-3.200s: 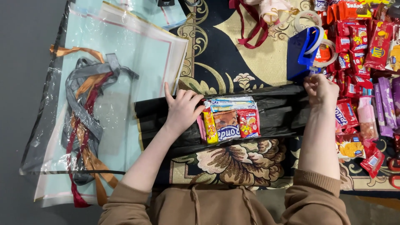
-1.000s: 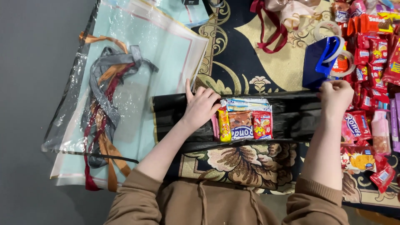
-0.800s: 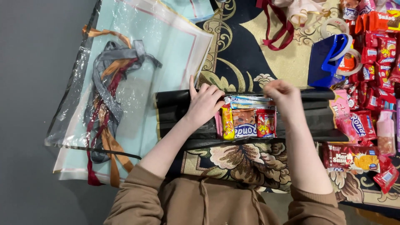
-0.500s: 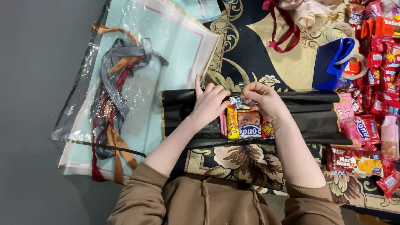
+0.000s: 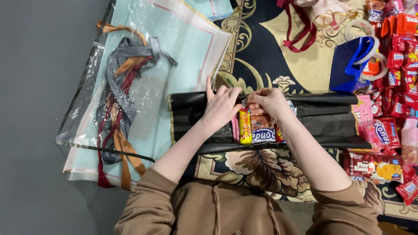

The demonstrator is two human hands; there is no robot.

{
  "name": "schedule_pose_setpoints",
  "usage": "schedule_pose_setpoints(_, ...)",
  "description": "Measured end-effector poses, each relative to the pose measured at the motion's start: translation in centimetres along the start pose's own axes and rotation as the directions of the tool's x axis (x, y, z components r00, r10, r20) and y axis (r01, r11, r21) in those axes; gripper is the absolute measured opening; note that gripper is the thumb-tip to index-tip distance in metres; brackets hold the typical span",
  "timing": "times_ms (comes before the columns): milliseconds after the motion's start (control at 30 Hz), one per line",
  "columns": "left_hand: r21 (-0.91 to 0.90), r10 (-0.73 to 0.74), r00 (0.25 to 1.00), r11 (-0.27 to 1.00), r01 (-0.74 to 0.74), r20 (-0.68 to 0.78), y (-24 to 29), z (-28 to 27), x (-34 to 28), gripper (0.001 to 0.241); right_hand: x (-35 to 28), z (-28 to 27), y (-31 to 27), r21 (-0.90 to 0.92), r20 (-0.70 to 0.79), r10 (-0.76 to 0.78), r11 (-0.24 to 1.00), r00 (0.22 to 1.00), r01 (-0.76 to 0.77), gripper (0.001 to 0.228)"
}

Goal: Wrapping snack packages in black paper and clear plastic to create a gift arrangement, securing it with tape.

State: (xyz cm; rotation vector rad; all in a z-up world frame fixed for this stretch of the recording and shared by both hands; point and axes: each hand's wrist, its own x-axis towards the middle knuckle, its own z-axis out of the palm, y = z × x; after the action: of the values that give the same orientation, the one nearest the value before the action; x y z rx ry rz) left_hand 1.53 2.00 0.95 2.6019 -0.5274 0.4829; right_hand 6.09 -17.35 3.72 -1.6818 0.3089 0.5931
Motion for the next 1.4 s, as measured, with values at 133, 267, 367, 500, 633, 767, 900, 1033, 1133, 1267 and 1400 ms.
schedule_pose_setpoints(133,0.009,0.031,0.999,0.999,-0.031,-0.012,0.3,-0.7,0.0,0.055,-1.0,0.8,-0.1,0.002,-0.027,-0.01,1.0,1.0,0.01,0.029)
schedule_pose_setpoints(267,0.061,0.079,0.994,0.995,-0.074,-0.077,-0.1,-0.1,-0.3,0.047,-2.1,1.3,-0.9,0.008,-0.046,0.003,1.0,0.999,-0.003,0.029)
schedule_pose_setpoints(367,0.067,0.1,0.988,0.993,-0.093,-0.116,-0.3,0.2,-0.2,0.038,-1.7,1.3,-0.7,-0.002,-0.051,0.005,1.0,0.999,-0.005,0.03)
schedule_pose_setpoints(500,0.058,0.099,0.985,0.994,-0.092,-0.139,-0.3,0.5,-0.2,0.024,-1.5,1.4,-0.7,-0.03,-0.021,0.005,1.0,1.0,-0.006,0.035)
schedule_pose_setpoints(633,0.059,0.092,0.991,0.994,-0.086,-0.094,-0.3,0.6,0.0,0.024,-2.3,1.5,-1.7,-0.081,0.009,0.012,0.997,1.0,-0.012,0.036)
schedule_pose_setpoints(767,0.055,0.089,0.993,0.995,-0.085,-0.079,-0.2,0.5,0.1,0.023,-2.4,1.7,-2.0,-0.169,0.045,0.032,0.985,0.998,-0.024,0.034)
schedule_pose_setpoints(900,0.045,0.08,0.994,0.996,-0.077,-0.072,-0.2,0.5,0.0,0.023,-3.2,1.1,-2.5,-0.152,0.051,0.001,0.988,0.999,0.007,0.034)
schedule_pose_setpoints(1033,0.063,0.079,0.994,0.995,-0.074,-0.072,0.1,0.4,0.0,0.023,-3.9,1.1,-2.2,-0.11,0.046,-0.014,0.994,0.999,0.019,0.03)
schedule_pose_setpoints(1133,0.041,0.071,0.995,0.997,-0.068,-0.069,0.1,0.4,0.0,0.021,-5.3,1.4,-2.8,-0.034,0.027,0.025,0.999,0.999,-0.024,0.033)
schedule_pose_setpoints(1267,0.053,0.076,0.994,0.996,-0.072,-0.079,0.0,0.8,0.0,0.02,-7.3,1.9,-4.1,0.1,0.004,0.081,0.992,0.997,-0.081,0.032)
schedule_pose_setpoints(1400,0.047,0.079,0.994,0.996,-0.075,-0.08,0.0,0.7,0.0,0.022,-6.0,1.0,-2.8,0.014,-0.003,0.039,0.999,0.999,-0.039,0.03)
